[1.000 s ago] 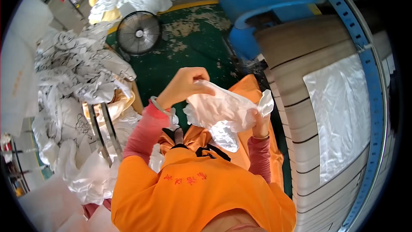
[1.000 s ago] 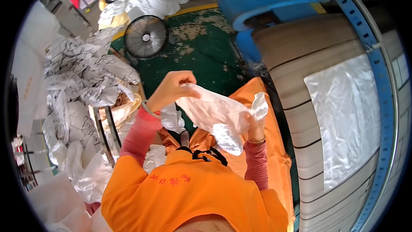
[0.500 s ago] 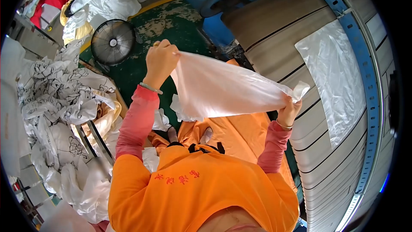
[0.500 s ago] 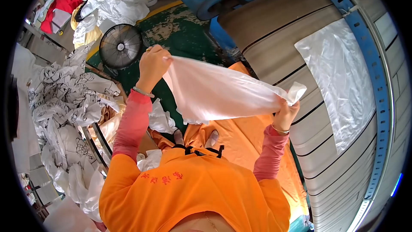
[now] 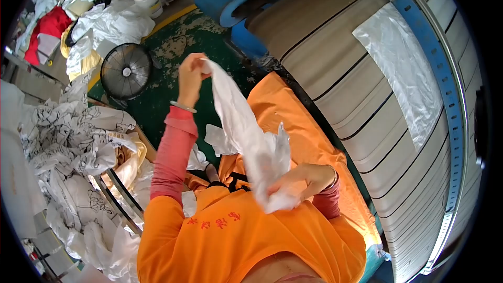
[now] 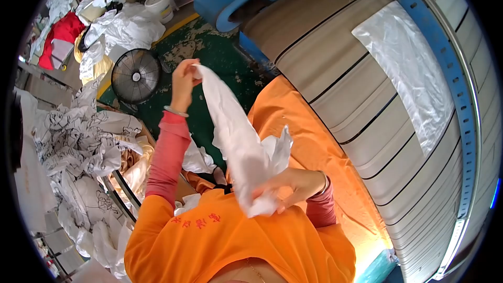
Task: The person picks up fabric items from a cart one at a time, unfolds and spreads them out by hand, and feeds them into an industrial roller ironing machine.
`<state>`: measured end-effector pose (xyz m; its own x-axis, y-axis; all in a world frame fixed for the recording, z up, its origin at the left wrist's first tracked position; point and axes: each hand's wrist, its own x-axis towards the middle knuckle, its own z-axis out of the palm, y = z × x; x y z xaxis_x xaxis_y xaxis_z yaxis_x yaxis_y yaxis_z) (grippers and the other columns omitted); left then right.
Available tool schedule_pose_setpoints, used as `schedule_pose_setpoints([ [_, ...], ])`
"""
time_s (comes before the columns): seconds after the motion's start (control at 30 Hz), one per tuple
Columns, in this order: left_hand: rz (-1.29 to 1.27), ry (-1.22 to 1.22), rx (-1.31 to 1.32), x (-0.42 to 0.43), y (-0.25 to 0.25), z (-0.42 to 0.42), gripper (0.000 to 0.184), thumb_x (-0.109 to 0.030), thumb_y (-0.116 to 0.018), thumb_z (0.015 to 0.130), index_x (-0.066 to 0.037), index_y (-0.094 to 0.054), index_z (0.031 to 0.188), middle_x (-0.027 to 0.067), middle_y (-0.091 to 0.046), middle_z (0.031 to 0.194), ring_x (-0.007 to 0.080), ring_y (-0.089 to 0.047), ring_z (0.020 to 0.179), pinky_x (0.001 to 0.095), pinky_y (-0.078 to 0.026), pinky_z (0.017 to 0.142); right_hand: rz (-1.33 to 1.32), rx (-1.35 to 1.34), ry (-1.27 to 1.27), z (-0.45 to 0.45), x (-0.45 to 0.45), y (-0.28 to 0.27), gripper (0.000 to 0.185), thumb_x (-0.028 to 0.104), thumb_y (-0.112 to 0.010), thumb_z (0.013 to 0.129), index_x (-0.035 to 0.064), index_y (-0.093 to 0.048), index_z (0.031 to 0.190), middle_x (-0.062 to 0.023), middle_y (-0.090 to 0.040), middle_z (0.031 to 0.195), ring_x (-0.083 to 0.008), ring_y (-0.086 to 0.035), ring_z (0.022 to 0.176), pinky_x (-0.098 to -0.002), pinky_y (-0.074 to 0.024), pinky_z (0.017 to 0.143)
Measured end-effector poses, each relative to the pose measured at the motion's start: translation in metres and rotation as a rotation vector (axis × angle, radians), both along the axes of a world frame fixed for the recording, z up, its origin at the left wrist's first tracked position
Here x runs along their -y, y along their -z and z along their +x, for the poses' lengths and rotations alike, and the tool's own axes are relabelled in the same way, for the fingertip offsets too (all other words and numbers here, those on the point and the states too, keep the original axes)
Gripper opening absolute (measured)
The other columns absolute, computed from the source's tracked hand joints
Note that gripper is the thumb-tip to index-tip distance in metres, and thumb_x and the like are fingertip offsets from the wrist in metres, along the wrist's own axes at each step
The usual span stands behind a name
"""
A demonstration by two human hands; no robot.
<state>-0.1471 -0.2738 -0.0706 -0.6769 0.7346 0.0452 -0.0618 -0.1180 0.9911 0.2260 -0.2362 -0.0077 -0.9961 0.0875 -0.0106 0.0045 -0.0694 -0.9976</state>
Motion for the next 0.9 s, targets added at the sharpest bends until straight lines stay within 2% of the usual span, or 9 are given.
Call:
schedule_pose_setpoints([
  [0.07,0.174,0.256,0.151,-0.017,-0.015,0.035,0.024,-0.005,-0.041,0.086,-0.005,-0.058,0.103,0.0071,-0.060,0.108,0.0144,-0.058,0.092,0.0285,-0.049,0.080,-0.240,-0.115,0.121,-0.010,-0.007,0.013,0.055,0.020,-0.076,0.074,0.0021,-0.053,0.121,-0.0110,-0.060,0.112,-0.0207,-0.056,0.101,-0.0319,-0.0440,0.086],
  [0.17,0.299,0.792,0.366,-0.026,-0.047,0.102,0.025,0.000,-0.041,0.085,-0.005,-0.057,0.103,0.0049,-0.058,0.103,0.0140,-0.057,0.094,0.0277,-0.046,0.082,0.938,-0.007,0.808,-0.042,-0.030,-0.017,0.087,0.017,-0.083,0.064,-0.0010,-0.037,0.135,-0.0130,-0.046,0.132,-0.0244,-0.045,0.121,-0.0367,-0.0314,0.102],
  [0.23,0.292,1.006,0.114,-0.021,-0.056,0.136,0.027,0.006,-0.041,0.081,-0.005,-0.057,0.100,0.0046,-0.057,0.099,0.0139,-0.057,0.091,0.0261,-0.045,0.082,0.910,-0.174,0.844,-0.052,-0.042,-0.002,0.095,0.018,-0.086,0.059,0.0006,-0.034,0.137,-0.0121,-0.042,0.134,-0.0221,-0.043,0.120,-0.0347,-0.0319,0.102],
  [0.27,0.329,1.037,-0.038,-0.022,-0.052,0.147,0.029,0.009,-0.041,0.079,-0.005,-0.058,0.099,0.0042,-0.057,0.098,0.0126,-0.056,0.092,0.0255,-0.044,0.083,0.383,-0.242,0.738,-0.054,-0.041,0.012,0.096,0.018,-0.087,0.057,0.0023,-0.036,0.136,-0.0116,-0.046,0.129,-0.0200,-0.045,0.116,-0.0330,-0.0324,0.101],
  [0.33,0.263,1.178,-0.175,-0.025,-0.050,0.145,0.036,0.010,-0.042,0.077,-0.005,-0.055,0.107,0.0048,-0.054,0.105,0.0128,-0.053,0.098,0.0269,-0.043,0.086,0.626,-0.065,0.689,-0.044,-0.049,0.010,0.062,0.014,-0.084,0.061,-0.0008,-0.055,0.114,-0.0064,-0.060,0.103,-0.0140,-0.054,0.093,-0.0283,-0.0427,0.082],
  [0.57,0.231,0.731,-0.248,-0.004,-0.009,0.184,0.063,-0.005,-0.066,0.072,-0.004,-0.037,0.128,0.0092,-0.049,0.108,0.0191,-0.051,0.102,0.0318,-0.043,0.086,0.352,-0.005,1.128,-0.048,-0.024,0.016,0.021,0.013,-0.065,0.083,-0.0035,-0.061,0.096,-0.0003,-0.059,0.068,-0.0058,-0.050,0.058,-0.0219,-0.0434,0.054],
  [0.7,0.136,0.391,-0.438,-0.006,0.027,0.221,0.031,-0.007,-0.067,0.069,-0.006,-0.053,0.097,0.0140,-0.056,0.090,0.0338,-0.057,0.077,0.0390,-0.045,0.067,0.301,0.001,0.928,-0.048,-0.015,0.009,0.011,0.006,-0.052,0.089,-0.0027,-0.056,0.095,-0.0022,-0.057,0.072,-0.0073,-0.052,0.062,-0.0220,-0.0430,0.055],
  [0.8,0.093,0.203,-0.642,-0.017,0.061,0.208,0.015,-0.004,-0.062,0.069,-0.007,-0.057,0.083,0.0127,-0.058,0.080,0.0350,-0.057,0.072,0.0419,-0.045,0.060,0.539,-0.174,1.057,-0.040,-0.025,0.021,0.013,0.014,-0.050,0.092,0.0014,-0.051,0.093,-0.0061,-0.060,0.075,-0.0120,-0.056,0.064,-0.0234,-0.0444,0.058],
  [0.9,-0.181,0.191,-0.745,-0.015,0.112,0.178,0.016,0.005,-0.055,0.070,-0.006,-0.060,0.081,0.0088,-0.060,0.070,0.0281,-0.060,0.063,0.0342,-0.047,0.057,0.225,-0.237,1.260,-0.018,-0.019,-0.018,0.018,0.018,-0.047,0.094,0.0017,-0.053,0.091,-0.0065,-0.060,0.079,-0.0122,-0.056,0.067,-0.0246,-0.0454,0.058],
])
